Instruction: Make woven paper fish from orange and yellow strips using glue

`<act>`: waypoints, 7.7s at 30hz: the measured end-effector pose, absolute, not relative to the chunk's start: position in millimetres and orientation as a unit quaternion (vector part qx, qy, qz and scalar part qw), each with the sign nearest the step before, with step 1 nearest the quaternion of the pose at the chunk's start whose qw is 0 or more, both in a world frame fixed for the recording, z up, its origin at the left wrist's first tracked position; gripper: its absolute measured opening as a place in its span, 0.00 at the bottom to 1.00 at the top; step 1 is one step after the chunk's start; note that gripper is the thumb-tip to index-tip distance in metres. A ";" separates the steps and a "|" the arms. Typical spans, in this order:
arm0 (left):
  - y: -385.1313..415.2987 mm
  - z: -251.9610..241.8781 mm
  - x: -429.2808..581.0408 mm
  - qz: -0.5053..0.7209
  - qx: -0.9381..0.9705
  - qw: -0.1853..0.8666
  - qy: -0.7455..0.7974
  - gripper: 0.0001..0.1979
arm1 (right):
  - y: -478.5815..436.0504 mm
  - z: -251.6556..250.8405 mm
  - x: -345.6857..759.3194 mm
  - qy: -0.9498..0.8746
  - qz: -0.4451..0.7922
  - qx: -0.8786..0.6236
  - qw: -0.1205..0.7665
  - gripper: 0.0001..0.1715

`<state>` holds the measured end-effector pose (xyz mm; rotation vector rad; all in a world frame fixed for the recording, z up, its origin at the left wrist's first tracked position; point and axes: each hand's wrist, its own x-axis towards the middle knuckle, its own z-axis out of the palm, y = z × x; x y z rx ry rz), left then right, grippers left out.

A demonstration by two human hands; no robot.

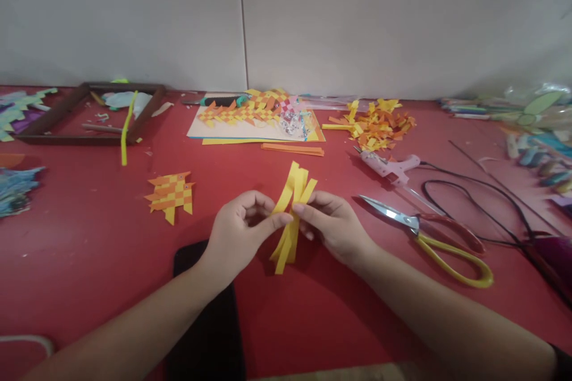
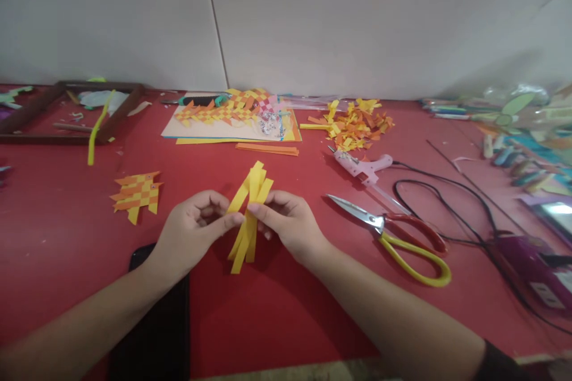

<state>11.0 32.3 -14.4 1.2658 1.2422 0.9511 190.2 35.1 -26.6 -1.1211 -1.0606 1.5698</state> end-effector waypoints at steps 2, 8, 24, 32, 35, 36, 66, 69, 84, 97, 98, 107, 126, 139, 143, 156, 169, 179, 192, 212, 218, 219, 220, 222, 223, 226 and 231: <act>39.8 -9.9 4.5 0.417 0.527 0.528 0.519 0.15 | 36.1 -27.0 190.5 -0.391 0.647 -0.456 0.470 0.19; 81.5 -3.8 -38.6 0.388 0.592 0.293 0.643 0.16 | 36.6 -27.5 192.8 -0.371 0.663 -0.458 0.461 0.21; 39.6 -1.6 -3.9 0.249 0.654 0.520 0.490 0.18 | 33.1 -27.1 190.0 -0.448 0.631 -0.450 0.445 0.18; 38.0 -11.4 3.2 0.224 0.596 0.610 0.471 0.19 | 31.2 -26.2 191.3 -0.509 0.578 -0.459 0.443 0.15; 39.1 -15.0 3.5 0.243 0.596 0.592 0.485 0.18 | 32.8 -27.9 191.3 -0.510 0.577 -0.467 0.434 0.16; 39.4 -15.8 3.4 0.246 0.596 0.587 0.491 0.19 | 33.6 -28.8 191.3 -0.505 0.582 -0.466 0.436 0.16; 33.6 -11.1 0.1 0.288 0.641 0.543 0.460 0.11 | 37.4 -18.7 193.2 -0.299 0.639 -0.417 0.573 0.14; 38.1 -14.8 -1.5 0.331 0.600 0.551 0.475 0.12 | 36.8 -18.3 194.0 -0.309 0.663 -0.379 0.567 0.14; 39.8 -13.8 0.3 0.383 0.571 0.535 0.490 0.14 | 28.9 -28.4 195.4 -0.562 0.516 -0.415 0.496 0.10; 34.3 -13.1 1.1 0.365 0.611 0.522 0.470 0.15 | 27.3 -31.3 197.7 -0.606 0.432 -0.461 0.483 0.08; 34.7 -13.0 1.0 0.369 0.611 0.518 0.472 0.14 | 27.2 -30.7 197.8 -0.604 0.436 -0.454 0.488 0.09; 37.1 -13.6 -0.1 0.416 0.593 0.506 0.468 0.14 | 28.3 -23.8 195.8 -0.537 0.533 -0.425 0.498 0.12; 38.2 -11.6 0.4 0.440 0.520 0.554 0.478 0.16 | 30.5 -28.3 195.2 -0.499 0.535 -0.421 0.537 0.10; 39.0 -12.6 2.5 0.455 0.496 0.564 0.478 0.16 | 32.7 -33.1 196.4 -0.483 0.531 -0.434 0.544 0.10; 39.5 -15.0 0.9 0.451 0.494 0.568 0.481 0.15 | 32.5 -32.4 195.2 -0.476 0.534 -0.429 0.552 0.11; 41.3 -14.7 -0.4 0.434 0.506 0.566 0.485 0.15 | 35.2 -25.7 200.0 -0.530 0.484 -0.454 0.527 0.14; 51.2 -20.7 -9.1 0.370 0.658 0.307 0.579 0.08 | 43.0 -27.8 212.9 -0.808 0.222 -0.431 0.334 0.03; 48.0 -27.2 -7.8 0.329 0.727 0.220 0.560 0.09 | 32.5 -19.9 207.5 -0.861 0.209 -0.431 0.168 0.08; 39.1 -14.8 -4.7 0.333 0.810 0.233 0.423 0.12 | 33.4 -20.0 211.2 -0.814 0.263 -0.430 0.289 0.03; 43.9 -16.0 -5.2 0.387 0.665 0.416 0.485 0.11 | 31.9 -16.3 216.3 -0.690 0.561 -0.314 0.333 0.09; 43.4 -16.9 -3.3 0.361 0.683 0.430 0.467 0.11 | 36.1 -17.0 213.5 -0.728 0.478 -0.318 0.374 0.02; 43.6 -17.2 -3.2 0.360 0.683 0.432 0.466 0.11 | 36.0 -15.4 213.6 -0.735 0.464 -0.312 0.383 0.03; 43.9 -17.5 -3.2 0.361 0.681 0.435 0.465 0.11 | 35.5 -13.7 213.7 -0.735 0.461 -0.306 0.392 0.03; 44.6 -18.2 -3.5 0.371 0.666 0.448 0.467 0.12 | 33.5 -11.1 213.6 -0.711 0.497 -0.295 0.400 0.04; 44.9 -18.4 -3.7 0.377 0.654 0.458 0.469 0.12 | 32.3 -10.6 213.4 -0.692 0.529 -0.290 0.397 0.04; 45.7 -17.9 -4.2 0.396 0.627 0.478 0.469 0.13 | 30.5 -11.9 212.1 -0.641 0.584 -0.316 0.385 0.07; 45.8 -13.8 -3.7 0.391 0.624 0.500 0.457 0.11 | 33.5 -16.2 209.9 -0.654 0.510 -0.380 0.410 0.09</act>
